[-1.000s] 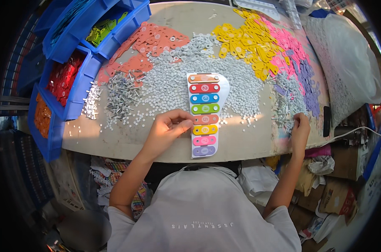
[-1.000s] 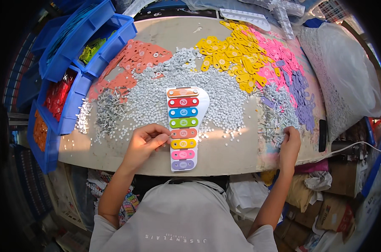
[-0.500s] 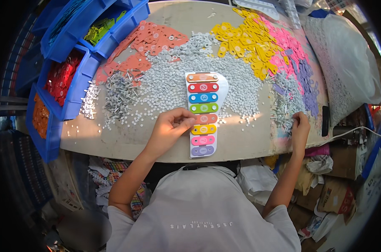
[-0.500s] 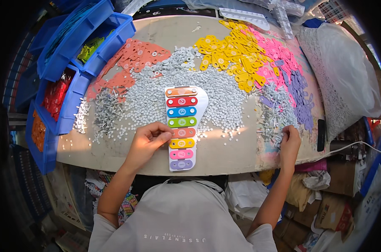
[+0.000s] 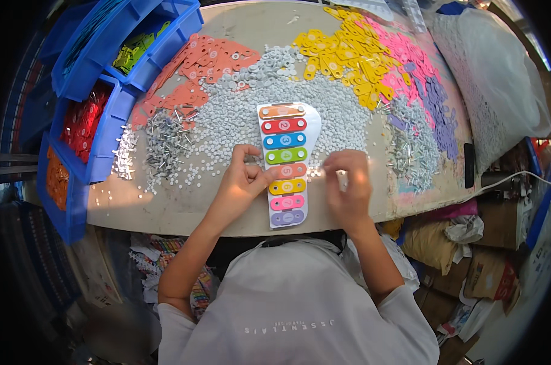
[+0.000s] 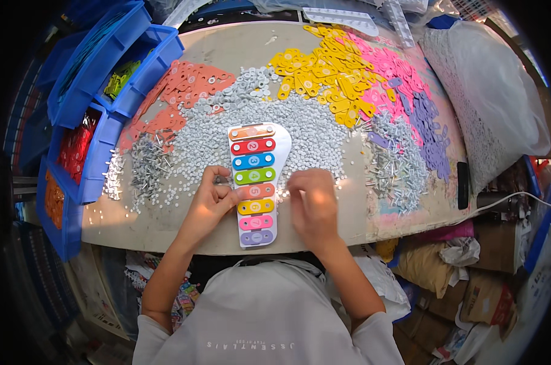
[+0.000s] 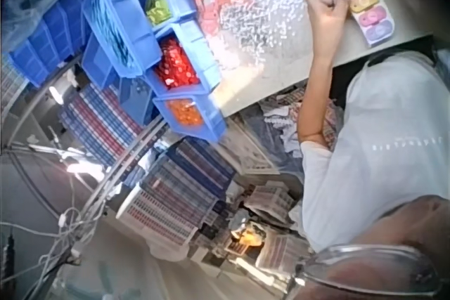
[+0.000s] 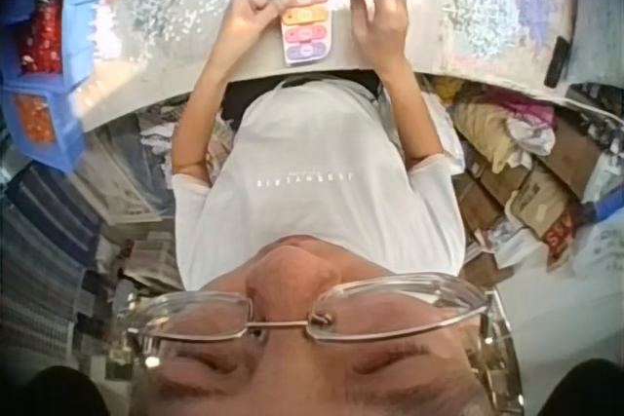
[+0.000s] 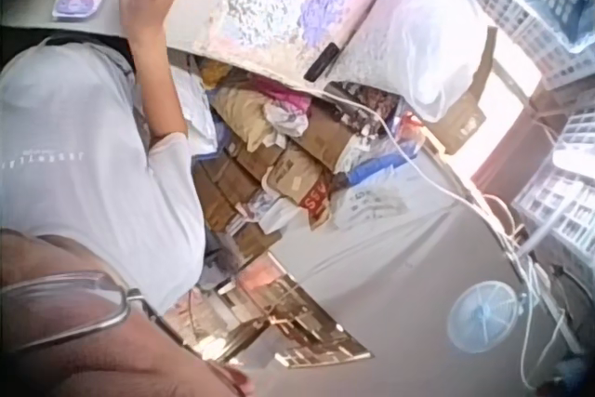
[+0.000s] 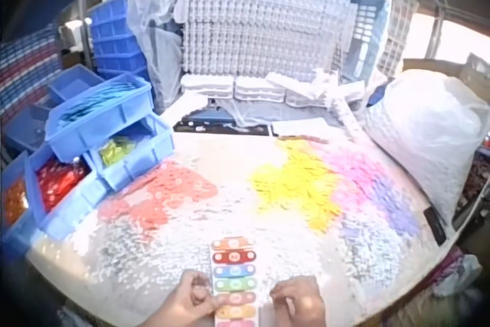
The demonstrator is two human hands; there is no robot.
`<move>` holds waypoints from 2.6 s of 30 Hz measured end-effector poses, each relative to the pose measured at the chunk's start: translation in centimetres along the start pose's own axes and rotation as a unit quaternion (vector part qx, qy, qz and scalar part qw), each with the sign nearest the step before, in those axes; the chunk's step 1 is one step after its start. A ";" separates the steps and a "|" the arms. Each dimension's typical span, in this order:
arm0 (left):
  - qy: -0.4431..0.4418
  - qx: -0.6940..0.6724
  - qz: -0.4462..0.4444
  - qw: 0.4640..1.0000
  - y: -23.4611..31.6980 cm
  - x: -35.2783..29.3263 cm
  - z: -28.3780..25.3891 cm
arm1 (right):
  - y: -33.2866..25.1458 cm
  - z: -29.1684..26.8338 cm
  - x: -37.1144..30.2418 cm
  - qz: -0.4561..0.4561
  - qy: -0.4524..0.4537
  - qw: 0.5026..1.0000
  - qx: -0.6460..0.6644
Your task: Assemble a toy xylophone by placing colored plates onto a plastic frame and securing them with small white pins.
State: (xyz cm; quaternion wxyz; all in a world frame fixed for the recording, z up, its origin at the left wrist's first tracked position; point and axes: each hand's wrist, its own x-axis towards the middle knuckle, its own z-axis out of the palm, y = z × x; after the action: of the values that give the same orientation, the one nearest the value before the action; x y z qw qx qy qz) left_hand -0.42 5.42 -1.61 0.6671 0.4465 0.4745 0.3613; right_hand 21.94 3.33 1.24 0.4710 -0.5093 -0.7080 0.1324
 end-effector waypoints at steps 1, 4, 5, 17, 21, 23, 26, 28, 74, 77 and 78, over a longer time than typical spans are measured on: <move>-0.005 0.003 0.002 1.000 0.0 0.0 0.0 | -0.2 0.7 0.0 0.001 0.002 1.000 -0.001; -0.029 0.003 -0.027 0.999 1.0 0.0 0.0 | 0.3 2.2 0.1 -0.011 -0.036 0.999 -0.002; -0.028 0.003 -0.027 0.999 1.1 0.0 -0.1 | 0.5 2.4 0.0 -0.012 -0.038 0.999 0.000; -0.052 0.009 -0.027 0.998 1.0 0.6 -0.3 | 0.7 2.2 -1.3 -0.088 -0.050 0.995 0.003; -0.088 0.034 -0.080 0.992 3.1 1.3 -0.2 | 0.0 2.0 -0.9 0.280 -0.023 0.952 0.121; -0.102 0.063 -0.104 0.987 3.5 1.7 -0.4 | 0.6 1.7 -0.4 0.366 -0.133 0.902 0.187; -0.121 0.103 -0.135 0.978 3.8 2.3 -0.5 | 0.1 0.4 1.5 0.481 -0.230 0.820 0.209; -0.112 0.088 -0.131 0.981 3.6 2.3 -0.5 | 0.4 0.6 1.0 0.471 -0.232 0.826 0.205; 0.450 0.457 0.186 0.744 2.5 -6.3 -18.6 | 11.4 -12.3 0.7 0.226 0.067 0.940 -0.247; 0.456 0.462 0.150 0.746 2.7 -4.9 -21.2 | 8.3 -10.2 0.9 0.236 0.094 0.953 -0.166; 0.446 0.499 0.155 0.727 2.6 -4.3 -21.6 | 7.3 -9.2 0.9 0.225 0.112 0.962 -0.110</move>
State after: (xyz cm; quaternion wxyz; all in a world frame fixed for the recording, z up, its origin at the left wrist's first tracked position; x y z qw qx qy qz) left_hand -22.45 7.82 -1.11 -0.0058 0.5699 0.7532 0.3284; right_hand 33.65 4.63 1.70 0.4463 -0.7159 -0.5279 0.0986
